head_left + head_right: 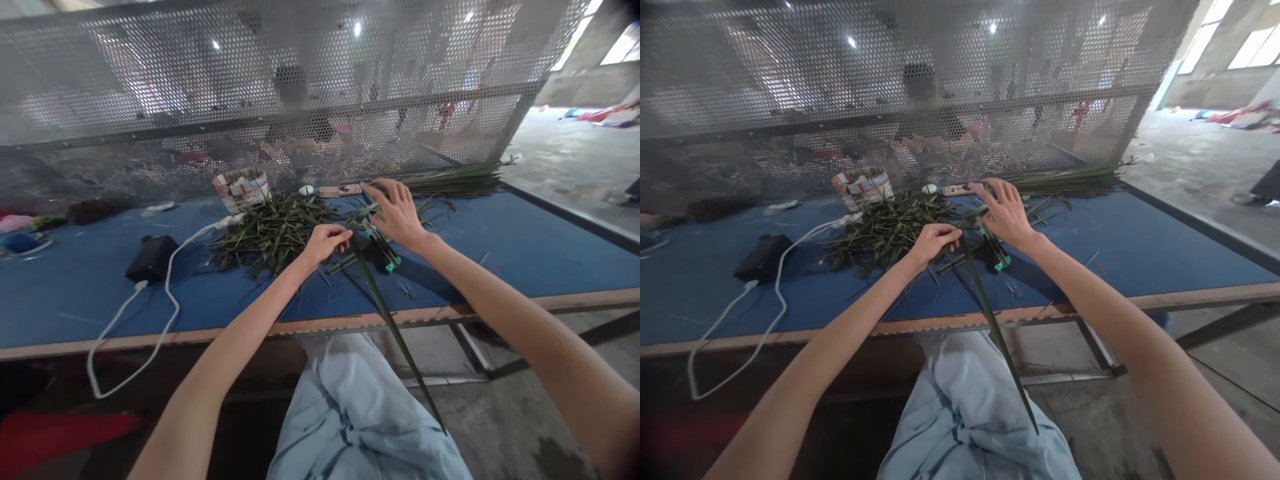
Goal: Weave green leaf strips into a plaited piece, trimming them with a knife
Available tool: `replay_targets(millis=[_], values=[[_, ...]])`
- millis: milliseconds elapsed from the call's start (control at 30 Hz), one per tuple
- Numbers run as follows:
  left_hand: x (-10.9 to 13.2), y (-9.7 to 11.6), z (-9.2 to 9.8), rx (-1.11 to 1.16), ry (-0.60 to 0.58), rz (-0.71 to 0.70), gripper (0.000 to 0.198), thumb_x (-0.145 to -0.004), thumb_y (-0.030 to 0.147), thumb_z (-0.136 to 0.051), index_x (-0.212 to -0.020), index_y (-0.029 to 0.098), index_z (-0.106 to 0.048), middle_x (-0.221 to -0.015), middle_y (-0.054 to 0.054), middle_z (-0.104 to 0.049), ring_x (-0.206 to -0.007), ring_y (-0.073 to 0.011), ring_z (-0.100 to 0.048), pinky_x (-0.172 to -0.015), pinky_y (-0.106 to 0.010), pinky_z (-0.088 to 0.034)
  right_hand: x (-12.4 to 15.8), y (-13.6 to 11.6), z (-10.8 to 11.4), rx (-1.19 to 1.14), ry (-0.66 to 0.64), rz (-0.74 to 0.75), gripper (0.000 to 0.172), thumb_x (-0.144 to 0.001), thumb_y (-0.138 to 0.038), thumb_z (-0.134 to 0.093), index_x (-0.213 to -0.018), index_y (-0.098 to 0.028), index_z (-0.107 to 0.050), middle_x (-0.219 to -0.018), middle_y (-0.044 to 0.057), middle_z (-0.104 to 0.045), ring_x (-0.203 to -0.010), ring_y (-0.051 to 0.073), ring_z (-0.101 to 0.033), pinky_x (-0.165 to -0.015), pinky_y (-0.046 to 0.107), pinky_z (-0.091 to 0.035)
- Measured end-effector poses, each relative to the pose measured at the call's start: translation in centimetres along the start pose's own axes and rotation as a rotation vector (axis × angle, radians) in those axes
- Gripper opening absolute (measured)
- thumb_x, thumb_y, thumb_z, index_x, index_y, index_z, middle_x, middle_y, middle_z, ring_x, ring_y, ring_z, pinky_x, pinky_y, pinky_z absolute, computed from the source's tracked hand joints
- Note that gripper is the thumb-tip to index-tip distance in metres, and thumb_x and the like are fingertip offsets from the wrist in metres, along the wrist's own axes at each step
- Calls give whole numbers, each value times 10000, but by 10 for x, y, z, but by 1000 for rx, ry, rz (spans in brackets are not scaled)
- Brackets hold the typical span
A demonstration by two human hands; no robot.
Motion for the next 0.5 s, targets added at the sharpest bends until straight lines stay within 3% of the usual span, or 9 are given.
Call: replay_targets(millis=[100, 200, 333, 500], values=[[0, 1, 0, 9, 0, -6, 318, -733, 399, -703, -544, 157, -620, -539, -21, -588, -488, -107, -524, -553, -257, -435, -1, -5, -6, 73, -97, 139, 261, -924, -272, -463, -1095, -207, -649, -1320, 139, -555, -1282, 308, -416, -1020, 472, -349], [-2, 0, 5, 39, 72, 5, 308, -716, 385, -709, -528, 160, -612, -529, -13, -583, -472, -100, -502, -540, -254, -420, -3, 2, -7, 85, -155, 44, 296, -971, -308, -394, -964, -179, -661, -1001, 133, -691, -1024, 267, -578, -839, 368, -416], [-3, -4, 16, 117, 201, 33, 289, -732, 352, -694, -531, 160, -612, -549, -16, -589, -506, -104, -510, -549, -254, -410, -2, 22, -4, 89, -184, -201, 343, -992, -349, -349, -1038, -168, -636, -667, 71, -651, -636, 207, -561, -602, 286, -318], [-4, -12, 22, 220, 266, 91, 276, -748, 324, -684, -547, 156, -598, -567, -12, -571, -506, -90, -484, -538, -250, -387, -1, 24, -4, -94, -178, -212, 306, -980, -327, -355, -1090, -173, -595, -653, 53, -629, -557, 178, -509, -570, 274, -283]])
Point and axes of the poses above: each hand's wrist, its own x-axis away from the middle knuckle, its own z-axis out of the back of the hand, y = z × x, the point moved 5 cm from there along -x, towards the middle knuckle
